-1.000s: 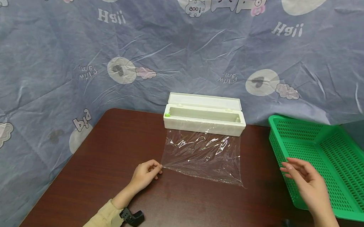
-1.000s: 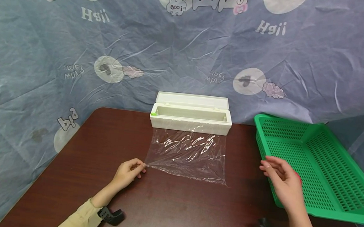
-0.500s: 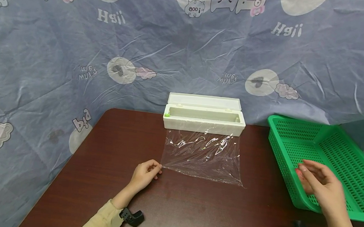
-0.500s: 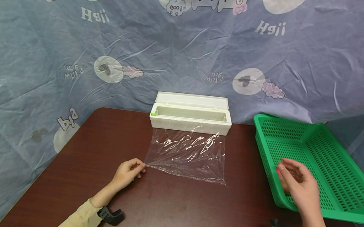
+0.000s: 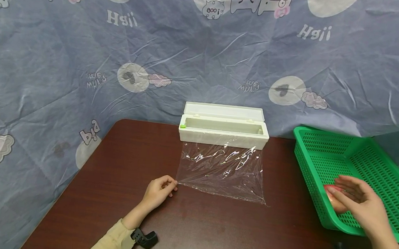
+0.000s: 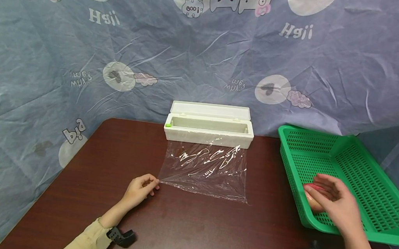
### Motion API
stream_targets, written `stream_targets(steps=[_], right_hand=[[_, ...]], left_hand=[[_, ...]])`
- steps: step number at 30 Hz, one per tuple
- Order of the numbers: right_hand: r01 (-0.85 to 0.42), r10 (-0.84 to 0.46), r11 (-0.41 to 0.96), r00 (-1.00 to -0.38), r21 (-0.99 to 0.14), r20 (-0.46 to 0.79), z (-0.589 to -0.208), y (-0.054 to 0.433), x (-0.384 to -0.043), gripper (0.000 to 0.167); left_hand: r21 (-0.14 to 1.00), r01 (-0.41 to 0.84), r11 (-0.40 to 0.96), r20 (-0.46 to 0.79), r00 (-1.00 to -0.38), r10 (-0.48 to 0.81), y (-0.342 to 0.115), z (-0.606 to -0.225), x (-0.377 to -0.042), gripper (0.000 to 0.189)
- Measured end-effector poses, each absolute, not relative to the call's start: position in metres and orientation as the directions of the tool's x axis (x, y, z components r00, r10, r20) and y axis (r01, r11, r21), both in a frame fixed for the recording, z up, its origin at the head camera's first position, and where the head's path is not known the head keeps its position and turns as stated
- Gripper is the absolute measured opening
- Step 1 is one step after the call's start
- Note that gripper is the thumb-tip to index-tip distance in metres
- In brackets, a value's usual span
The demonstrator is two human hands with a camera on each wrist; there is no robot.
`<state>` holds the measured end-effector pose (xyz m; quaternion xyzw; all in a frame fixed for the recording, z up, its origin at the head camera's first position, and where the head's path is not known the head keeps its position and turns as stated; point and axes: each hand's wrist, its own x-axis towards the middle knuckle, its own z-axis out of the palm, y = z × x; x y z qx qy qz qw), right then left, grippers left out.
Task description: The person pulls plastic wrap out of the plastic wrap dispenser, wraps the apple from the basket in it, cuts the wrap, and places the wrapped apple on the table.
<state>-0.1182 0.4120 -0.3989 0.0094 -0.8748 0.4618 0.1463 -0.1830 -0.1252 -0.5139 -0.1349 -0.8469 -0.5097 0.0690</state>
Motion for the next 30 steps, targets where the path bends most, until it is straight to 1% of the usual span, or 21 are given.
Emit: stream_targets(steps=[6,11,18,22,25,30], right_hand=[[-0.188,0.05,0.599,-0.961,-0.778,0.27,-0.402,0.424,-0.122,0.057],[-0.185,0.005,0.635,-0.97,-0.75,0.244,-0.402,0.433,-0.125,0.062],[-0.23,-0.064,0.658,-0.966,-0.717,0.252,-0.405,0.441,-0.128,0.062],[-0.228,-0.094,0.666,-0.97,-0.71,0.223,-0.405,0.445,-0.13,0.062],[-0.224,-0.128,0.669,-0.974,-0.709,0.188,-0.405,0.449,-0.133,0.065],[-0.199,-0.149,0.676,-0.98,-0.71,0.132,-0.406,0.455,-0.138,0.07]], left_hand=[[0.846,0.292,0.447,0.247,-0.956,0.157,-0.125,-0.515,-0.183,0.014],[0.845,0.292,0.449,0.247,-0.956,0.158,-0.125,-0.515,-0.184,0.013],[0.845,0.29,0.448,0.246,-0.957,0.154,-0.125,-0.515,-0.184,0.013],[0.845,0.282,0.454,0.24,-0.959,0.15,-0.125,-0.515,-0.184,0.013],[0.844,0.28,0.457,0.238,-0.96,0.149,-0.125,-0.515,-0.183,0.013],[0.842,0.279,0.462,0.236,-0.96,0.149,-0.125,-0.514,-0.183,0.014]])
